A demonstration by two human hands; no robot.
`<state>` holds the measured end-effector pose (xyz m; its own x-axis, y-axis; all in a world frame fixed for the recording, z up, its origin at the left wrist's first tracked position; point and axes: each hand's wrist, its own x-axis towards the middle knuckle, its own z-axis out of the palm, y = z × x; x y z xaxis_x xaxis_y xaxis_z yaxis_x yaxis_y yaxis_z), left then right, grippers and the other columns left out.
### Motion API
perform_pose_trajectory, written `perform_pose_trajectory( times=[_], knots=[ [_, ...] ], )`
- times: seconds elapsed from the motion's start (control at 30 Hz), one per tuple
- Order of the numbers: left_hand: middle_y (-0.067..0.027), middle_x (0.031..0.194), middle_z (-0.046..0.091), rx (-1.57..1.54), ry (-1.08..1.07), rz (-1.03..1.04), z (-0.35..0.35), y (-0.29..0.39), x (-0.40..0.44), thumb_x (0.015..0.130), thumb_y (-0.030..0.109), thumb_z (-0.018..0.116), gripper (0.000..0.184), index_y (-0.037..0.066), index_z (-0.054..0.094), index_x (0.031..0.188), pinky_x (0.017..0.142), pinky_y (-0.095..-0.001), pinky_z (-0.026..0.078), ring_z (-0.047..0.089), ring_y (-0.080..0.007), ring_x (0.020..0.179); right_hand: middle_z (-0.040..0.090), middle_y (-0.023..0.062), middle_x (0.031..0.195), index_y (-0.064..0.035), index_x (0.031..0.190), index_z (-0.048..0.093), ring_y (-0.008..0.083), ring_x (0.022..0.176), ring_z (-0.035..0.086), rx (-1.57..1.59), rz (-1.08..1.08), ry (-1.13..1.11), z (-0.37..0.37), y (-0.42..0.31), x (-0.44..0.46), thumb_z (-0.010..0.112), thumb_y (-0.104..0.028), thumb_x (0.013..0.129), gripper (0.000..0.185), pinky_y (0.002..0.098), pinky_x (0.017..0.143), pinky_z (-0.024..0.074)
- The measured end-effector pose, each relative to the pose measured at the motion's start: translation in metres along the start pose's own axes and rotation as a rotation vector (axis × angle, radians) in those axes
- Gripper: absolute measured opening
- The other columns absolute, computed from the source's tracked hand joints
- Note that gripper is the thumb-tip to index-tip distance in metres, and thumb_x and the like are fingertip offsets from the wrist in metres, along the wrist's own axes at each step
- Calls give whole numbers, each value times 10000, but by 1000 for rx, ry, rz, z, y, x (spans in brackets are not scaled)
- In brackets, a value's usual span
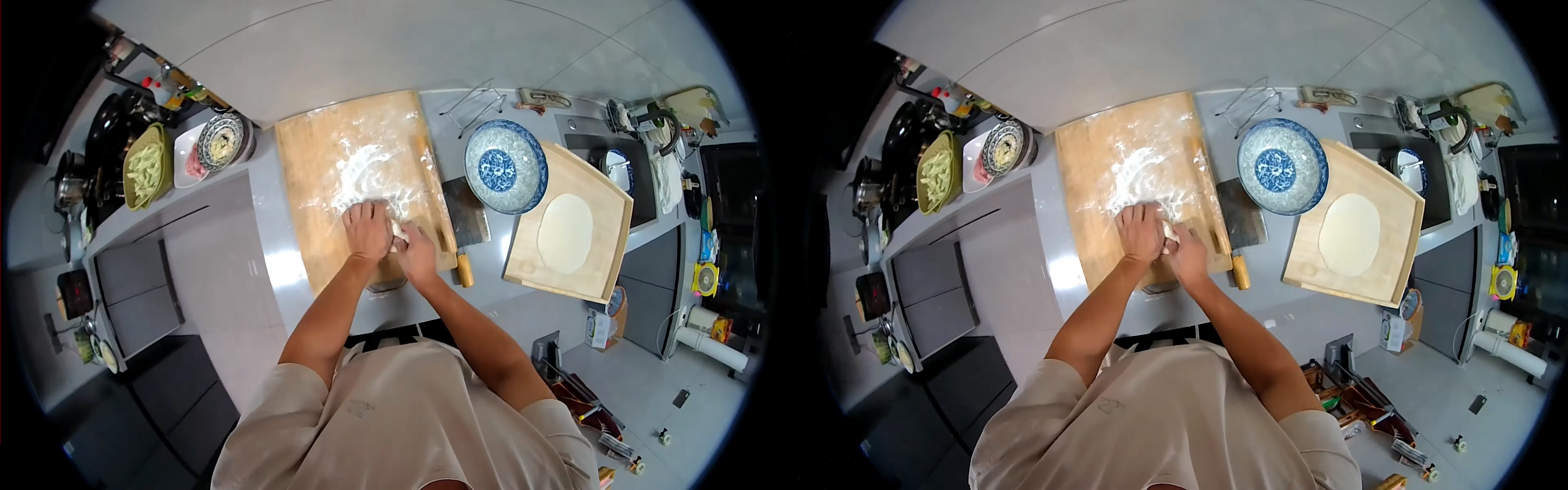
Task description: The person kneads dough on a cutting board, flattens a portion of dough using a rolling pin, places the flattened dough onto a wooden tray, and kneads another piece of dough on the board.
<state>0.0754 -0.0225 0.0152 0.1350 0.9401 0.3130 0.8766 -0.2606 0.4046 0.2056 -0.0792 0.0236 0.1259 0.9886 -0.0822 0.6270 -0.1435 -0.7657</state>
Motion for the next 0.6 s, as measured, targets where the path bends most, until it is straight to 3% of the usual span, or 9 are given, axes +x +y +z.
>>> perform_pose_trajectory(
  times=[0.03,0.13,0.23,0.27,0.3,0.4,0.53,0.6],
  knots=[
    [-77,1062,650,31,18,-6,6,-1,8,882,205,686,243,147,709,1117,951,-471,414,578,-294,1045,687,242,1032,-23,1176,658,455,929,673,-31,26,-11,1,-1,11,750,-111,875,327,506,820,545],
    [-78,1052,657,108,7,-94,19,-6,28,941,219,665,173,148,706,1092,929,-459,431,592,-295,1019,682,268,1012,-25,1121,661,488,952,663,-94,-18,17,6,-5,38,707,-86,880,253,535,844,535],
    [-103,1036,671,20,-70,-188,17,-10,33,999,233,614,158,128,708,1070,913,-462,444,607,-327,1020,673,264,1044,-45,1158,665,479,969,659,-176,-46,-71,-2,-18,52,684,-66,870,289,533,831,540],
    [-112,1031,676,-11,-92,-216,16,-10,33,1019,237,597,167,121,709,1062,908,-463,448,612,-337,1020,669,263,1058,-48,1170,665,476,973,658,-205,-54,-98,-6,-24,50,683,-64,867,304,533,828,539],
    [-139,1013,691,-244,-19,-252,20,-20,26,1054,283,541,260,89,714,1053,907,-481,450,629,-355,997,650,250,1099,-61,1207,661,464,951,651,-192,-123,-83,-11,-28,40,667,-48,871,337,529,830,544],
    [-151,998,712,-244,-156,-97,-41,-23,5,1072,332,492,355,75,729,1005,897,-488,460,641,-370,975,640,231,1109,-84,1264,662,434,927,661,95,-321,-11,-10,-31,11,633,-24,884,385,511,828,556],
    [-171,936,727,-241,-117,-129,-43,-40,-12,1071,364,478,433,62,751,923,853,-485,481,650,-392,936,582,254,1409,-14,1458,564,454,1301,553,-26,-329,21,-13,-12,-7,593,-234,1014,496,489,1114,447],
    [-203,888,724,-329,-24,-294,-41,-47,-22,1099,386,438,509,13,736,925,815,-491,511,676,-412,862,461,239,1563,48,1526,460,417,1471,386,-411,-222,76,0,-4,-4,543,-353,1050,628,504,1225,286]
  ],
)
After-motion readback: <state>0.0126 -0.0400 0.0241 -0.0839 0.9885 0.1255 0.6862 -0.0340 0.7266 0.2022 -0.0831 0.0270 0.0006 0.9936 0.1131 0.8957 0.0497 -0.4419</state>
